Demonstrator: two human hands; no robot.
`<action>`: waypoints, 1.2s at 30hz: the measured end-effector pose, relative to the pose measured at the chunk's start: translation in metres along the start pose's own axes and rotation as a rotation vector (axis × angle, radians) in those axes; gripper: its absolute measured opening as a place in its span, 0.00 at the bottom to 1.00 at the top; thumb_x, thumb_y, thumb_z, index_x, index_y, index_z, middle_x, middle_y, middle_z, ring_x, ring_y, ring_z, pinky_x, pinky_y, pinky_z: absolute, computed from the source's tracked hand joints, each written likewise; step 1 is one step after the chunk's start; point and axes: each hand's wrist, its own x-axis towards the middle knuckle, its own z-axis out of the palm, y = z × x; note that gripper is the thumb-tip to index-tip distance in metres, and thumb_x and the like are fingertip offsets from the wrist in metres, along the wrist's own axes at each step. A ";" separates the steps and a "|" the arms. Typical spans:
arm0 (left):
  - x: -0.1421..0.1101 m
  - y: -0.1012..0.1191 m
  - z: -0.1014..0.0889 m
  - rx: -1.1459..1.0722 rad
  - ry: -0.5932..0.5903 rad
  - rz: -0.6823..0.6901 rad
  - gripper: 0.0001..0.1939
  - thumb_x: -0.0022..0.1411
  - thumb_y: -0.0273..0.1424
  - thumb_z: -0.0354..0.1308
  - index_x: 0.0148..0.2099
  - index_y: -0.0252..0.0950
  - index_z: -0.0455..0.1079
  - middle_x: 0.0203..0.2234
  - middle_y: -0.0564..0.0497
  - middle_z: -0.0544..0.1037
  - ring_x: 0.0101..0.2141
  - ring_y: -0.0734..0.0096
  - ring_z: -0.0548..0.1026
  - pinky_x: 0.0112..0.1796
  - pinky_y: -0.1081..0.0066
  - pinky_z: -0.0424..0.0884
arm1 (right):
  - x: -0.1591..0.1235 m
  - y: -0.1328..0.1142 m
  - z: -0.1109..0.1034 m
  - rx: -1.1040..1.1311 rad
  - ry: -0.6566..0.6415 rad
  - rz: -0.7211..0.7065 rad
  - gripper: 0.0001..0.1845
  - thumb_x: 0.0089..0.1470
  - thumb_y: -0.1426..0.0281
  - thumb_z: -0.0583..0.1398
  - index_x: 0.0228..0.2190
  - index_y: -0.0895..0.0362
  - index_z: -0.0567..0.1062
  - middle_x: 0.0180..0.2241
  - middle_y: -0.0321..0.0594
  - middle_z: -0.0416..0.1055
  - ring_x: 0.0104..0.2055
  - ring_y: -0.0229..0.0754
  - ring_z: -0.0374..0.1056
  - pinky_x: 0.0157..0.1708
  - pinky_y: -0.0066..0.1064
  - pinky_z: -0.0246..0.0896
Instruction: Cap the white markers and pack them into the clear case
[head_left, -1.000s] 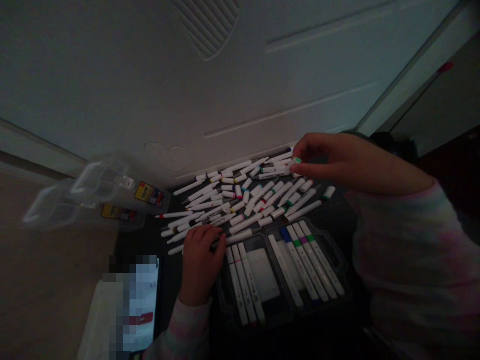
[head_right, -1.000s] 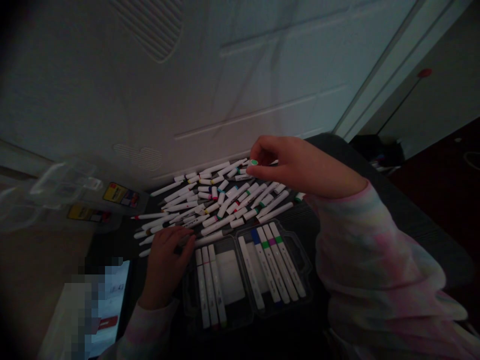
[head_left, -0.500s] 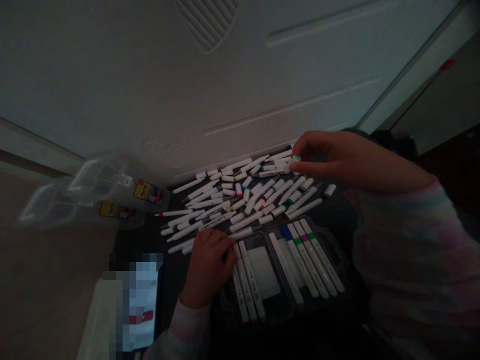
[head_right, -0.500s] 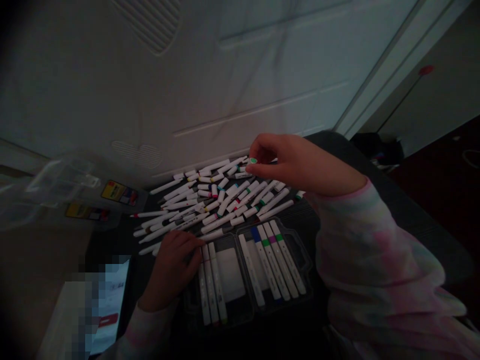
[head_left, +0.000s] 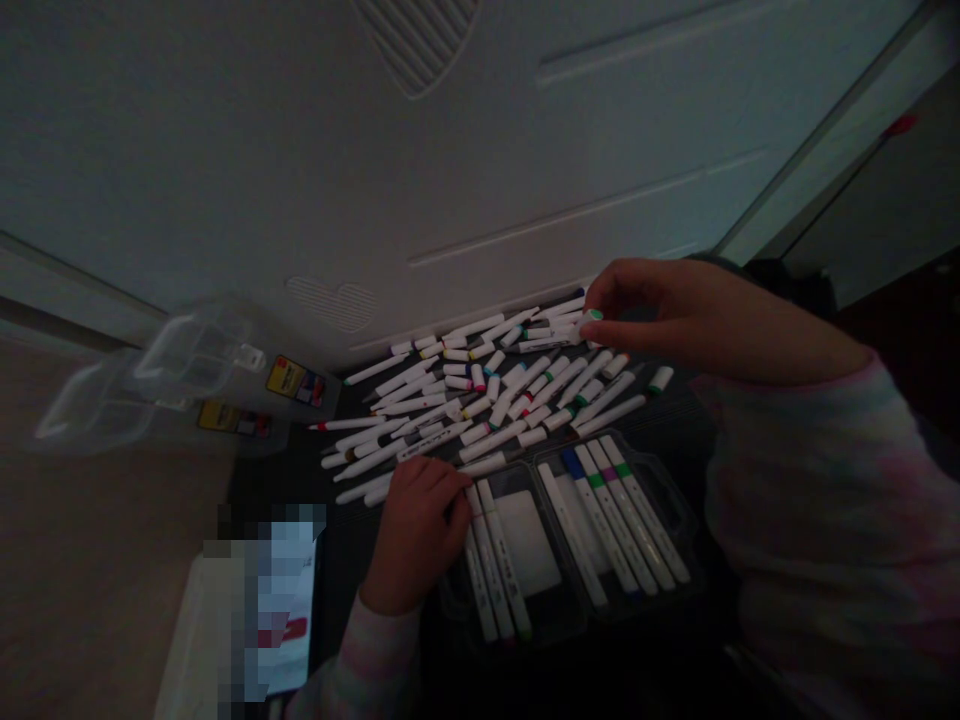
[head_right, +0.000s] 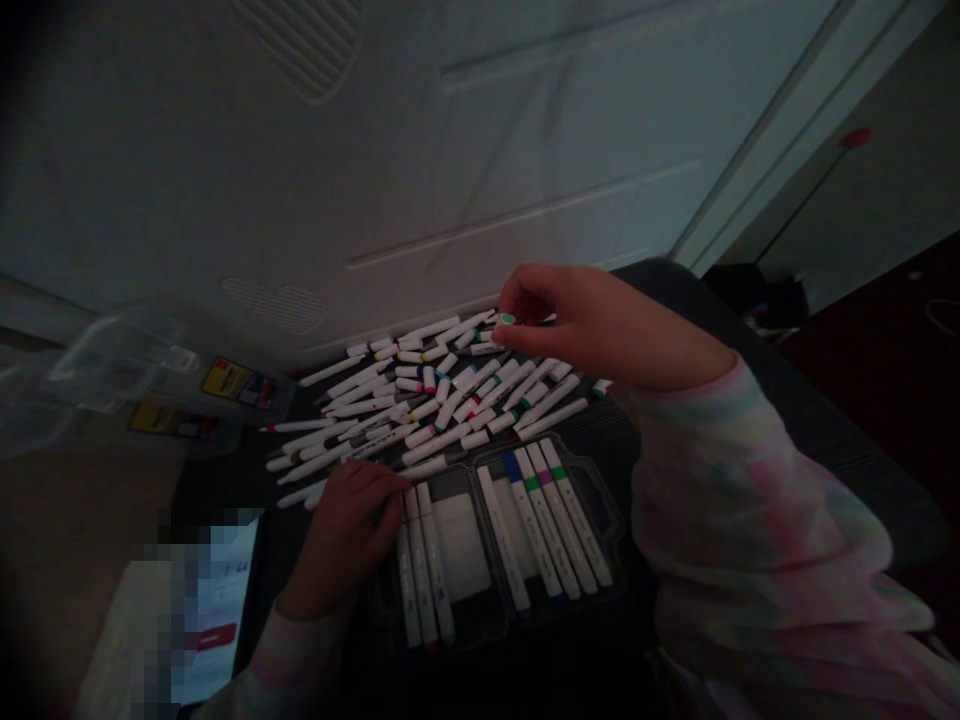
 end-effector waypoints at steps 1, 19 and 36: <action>0.000 0.000 0.000 -0.002 0.004 -0.002 0.08 0.54 0.22 0.49 0.31 0.35 0.69 0.26 0.50 0.73 0.32 0.66 0.68 0.36 0.63 0.64 | 0.000 0.000 0.000 0.003 -0.001 -0.001 0.15 0.49 0.58 0.55 0.30 0.57 0.68 0.27 0.37 0.69 0.28 0.38 0.64 0.29 0.31 0.55; -0.001 0.002 -0.002 0.021 -0.028 -0.022 0.09 0.55 0.24 0.49 0.31 0.34 0.70 0.25 0.50 0.74 0.32 0.65 0.68 0.35 0.62 0.63 | 0.002 0.001 0.002 0.006 -0.020 0.015 0.16 0.48 0.56 0.55 0.30 0.57 0.68 0.26 0.37 0.69 0.27 0.38 0.63 0.28 0.31 0.55; -0.001 0.001 0.002 0.024 0.000 -0.018 0.08 0.56 0.24 0.48 0.31 0.34 0.69 0.25 0.49 0.72 0.31 0.65 0.67 0.35 0.62 0.63 | 0.001 -0.001 0.002 0.002 -0.009 0.016 0.15 0.48 0.57 0.55 0.29 0.57 0.68 0.26 0.37 0.69 0.27 0.38 0.63 0.28 0.31 0.55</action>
